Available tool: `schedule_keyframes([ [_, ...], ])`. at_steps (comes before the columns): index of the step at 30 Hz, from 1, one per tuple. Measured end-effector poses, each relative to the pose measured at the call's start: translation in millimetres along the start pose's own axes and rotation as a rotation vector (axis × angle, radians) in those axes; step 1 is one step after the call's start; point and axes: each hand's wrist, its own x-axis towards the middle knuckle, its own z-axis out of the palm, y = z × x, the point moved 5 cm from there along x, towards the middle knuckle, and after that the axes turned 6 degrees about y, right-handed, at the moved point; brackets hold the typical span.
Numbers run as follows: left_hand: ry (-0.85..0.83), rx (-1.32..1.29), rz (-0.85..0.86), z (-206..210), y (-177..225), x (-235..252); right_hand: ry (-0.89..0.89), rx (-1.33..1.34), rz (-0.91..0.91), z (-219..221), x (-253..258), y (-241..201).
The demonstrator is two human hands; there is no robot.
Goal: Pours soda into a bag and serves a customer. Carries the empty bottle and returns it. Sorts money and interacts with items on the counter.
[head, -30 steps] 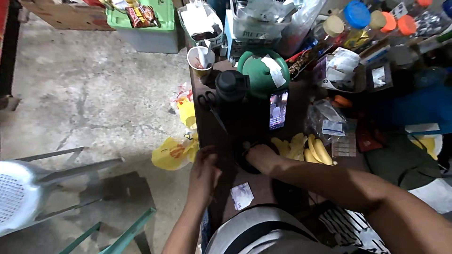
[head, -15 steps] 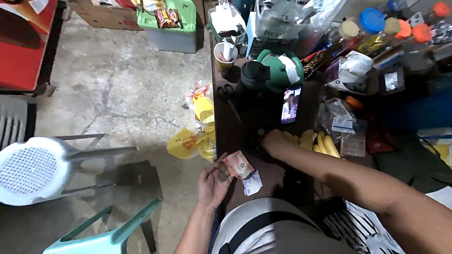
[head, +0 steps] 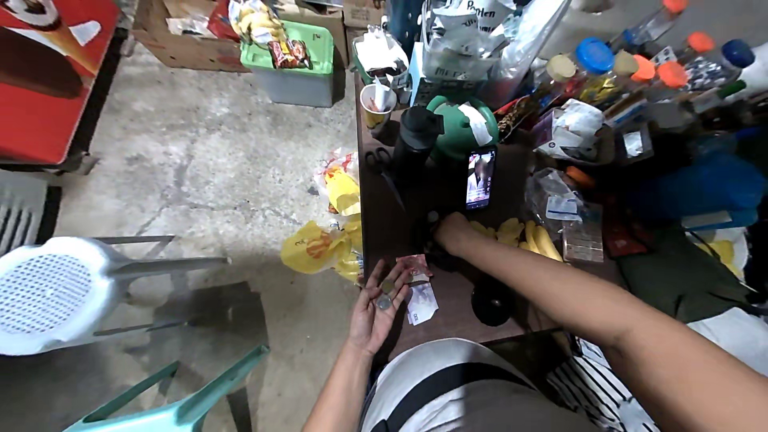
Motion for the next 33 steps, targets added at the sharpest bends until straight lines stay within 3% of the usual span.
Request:
schedule_keyframes([
  [8, -0.151, -0.116, -0.063, 2, -12, -12, 0.035, -0.029, 0.024, 2, -4, -2],
  [15, -0.146, -0.072, -0.079, -1, -22, -14, 0.097, 0.371, 0.181, 8, 3, 10],
  [19, -0.162, -0.067, -0.099, 4, -25, -17, -0.061, 0.045, -0.007, -7, -6, 1],
  [22, -0.2, -0.075, -0.106, 14, -26, -16, -0.114, -0.033, -0.193, -16, -9, 4],
  [27, -0.244, -0.072, -0.101, 31, -25, -13, -0.131, 0.111, -0.398, -38, -33, 19],
  [33, -0.24, -0.066, -0.117, 32, -25, -7, 0.048, 0.465, -0.517, -35, -66, 46],
])
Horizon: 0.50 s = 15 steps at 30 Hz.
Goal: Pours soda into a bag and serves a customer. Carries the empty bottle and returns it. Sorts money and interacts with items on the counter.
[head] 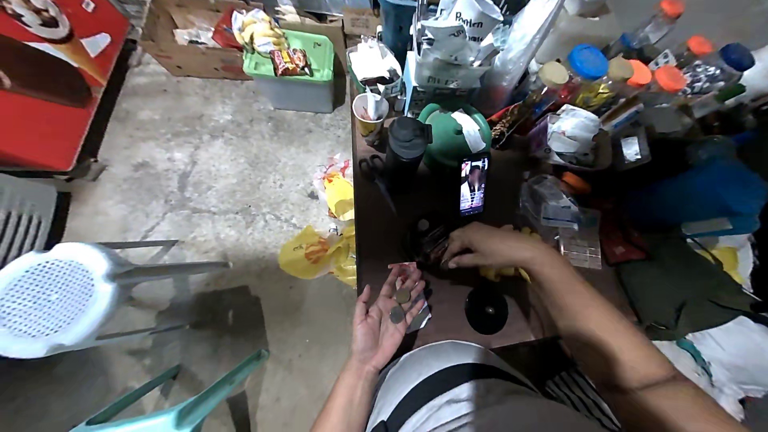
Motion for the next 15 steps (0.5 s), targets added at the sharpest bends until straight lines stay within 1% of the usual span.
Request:
schedule_keyframes([
  [2, -0.001, 0.021, -0.018, -2, -3, 1, 0.094, 0.1, -0.059, 21, -8, -12],
  [4, 0.016, 0.059, -0.052, -2, -6, 0, 0.173, 0.177, -0.11, 51, -11, -24],
  [6, 0.03, 0.094, -0.089, -1, -10, 1, 0.184, 0.172, -0.109, 77, -8, -26],
  [8, 0.058, 0.078, -0.121, 0, -14, 3, 0.148, 0.121, -0.059, 93, -3, -20],
  [9, 0.075, 0.079, -0.136, 1, -15, 4, 0.158, 0.095, -0.056, 98, -2, -17],
  [12, 0.1, 0.117, -0.174, 1, -17, 6, 0.296, 0.088, -0.097, 110, -6, -7],
  [13, 0.115, 0.161, -0.173, 1, -16, 6, 0.335, 0.123, -0.093, 113, -9, -3],
  [14, 0.148, 0.264, -0.153, 3, -12, 5, 0.351, 0.181, -0.058, 115, -13, 2],
  [15, 0.209, 0.431, -0.096, 6, -8, 4, 0.363, 0.247, -0.015, 116, -17, 8],
])
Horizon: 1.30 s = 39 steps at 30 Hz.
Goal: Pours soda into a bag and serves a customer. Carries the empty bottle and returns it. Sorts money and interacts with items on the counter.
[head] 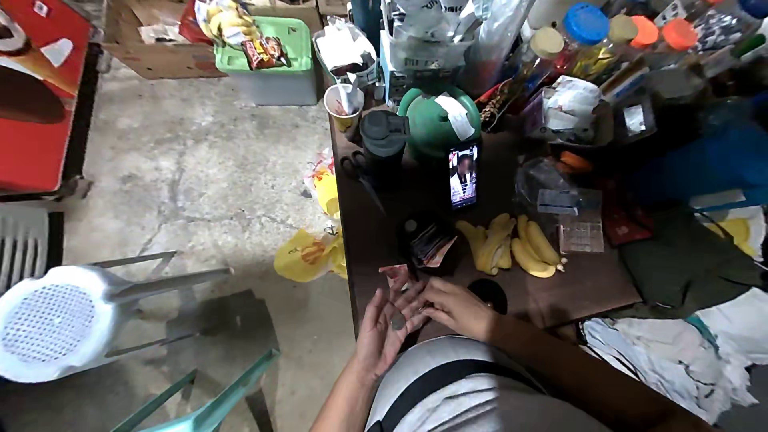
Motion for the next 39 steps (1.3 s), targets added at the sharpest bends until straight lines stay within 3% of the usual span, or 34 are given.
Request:
schedule_keyframes([
  [2, 0.265, 0.443, 0.207, -2, 13, -2, 0.01, 0.068, 0.103, -3, -4, 17],
  [4, 0.423, 0.814, 0.475, 1, 28, -5, -0.009, 0.076, 0.214, -5, -4, 37],
  [7, 0.399, 1.181, 0.847, 35, 50, -4, -0.04, 0.041, 0.303, -3, 5, 56],
  [9, 0.35, 1.427, 0.955, 68, 61, 3, -0.054, 0.002, 0.338, 1, 14, 58],
  [11, 0.327, 1.652, 0.918, 93, 67, 17, 0.004, -0.026, 0.319, 8, 21, 59],
  [15, 0.357, 1.97, 0.638, 103, 76, 50, -0.015, -0.099, 0.355, 11, 30, 60],
  [18, 0.418, 2.027, 0.709, 97, 82, 57, 0.075, -0.064, 0.355, -8, 15, 57],
  [20, 0.435, 2.036, 0.747, 97, 83, 58, 0.203, -0.048, 0.233, -25, 2, 52],
  [23, 0.422, 2.018, 0.676, 103, 84, 59, 0.591, -0.141, -0.185, -52, -10, 41],
  [25, 0.438, 2.016, 0.617, 108, 82, 62, 0.65, -0.248, -0.332, -72, -7, 30],
  [27, 0.468, 2.029, 0.59, 114, 78, 65, 0.505, -0.369, -0.365, -87, 4, 15],
  [29, 0.517, 2.064, 0.645, 117, 74, 71, 0.205, -0.474, -0.377, -90, 22, 2],
  [31, 0.551, 2.108, 0.613, 116, 74, 78, -0.123, -0.594, -0.329, -83, 42, -5],
  [34, 0.577, 2.14, 0.591, 114, 75, 85, -0.44, -0.801, -0.203, -69, 65, -19],
  [39, 0.577, 2.076, 0.524, 106, 87, 78, -0.728, -0.801, 0.007, -64, 87, -33],
])
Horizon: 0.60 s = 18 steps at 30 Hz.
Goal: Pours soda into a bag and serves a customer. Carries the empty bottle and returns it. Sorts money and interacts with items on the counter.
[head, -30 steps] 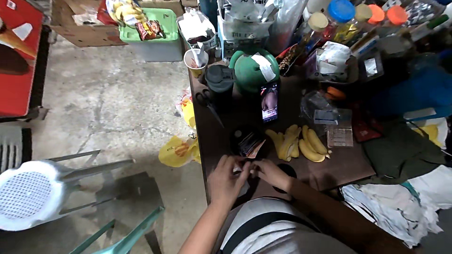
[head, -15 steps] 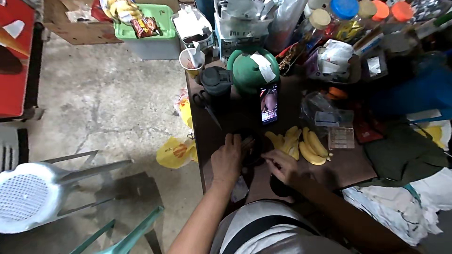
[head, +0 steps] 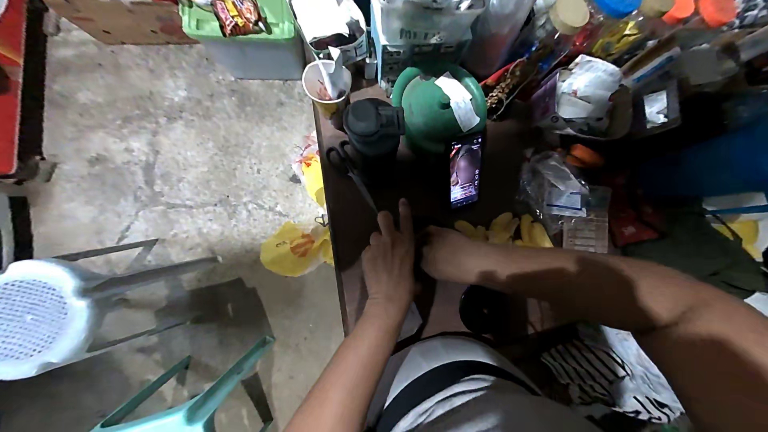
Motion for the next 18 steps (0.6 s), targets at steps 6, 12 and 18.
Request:
schedule_keyframes([
  [6, -0.282, -0.099, -0.209, -8, -31, 6, -0.056, 0.283, 0.274, -6, 15, 13],
  [12, -0.381, -0.153, -0.217, -5, -30, 8, 0.069, 0.321, 0.291, -14, 18, 16],
  [18, -0.352, -0.268, -0.239, -1, -39, 7, 0.122, 0.221, 0.225, -13, 25, 15],
])
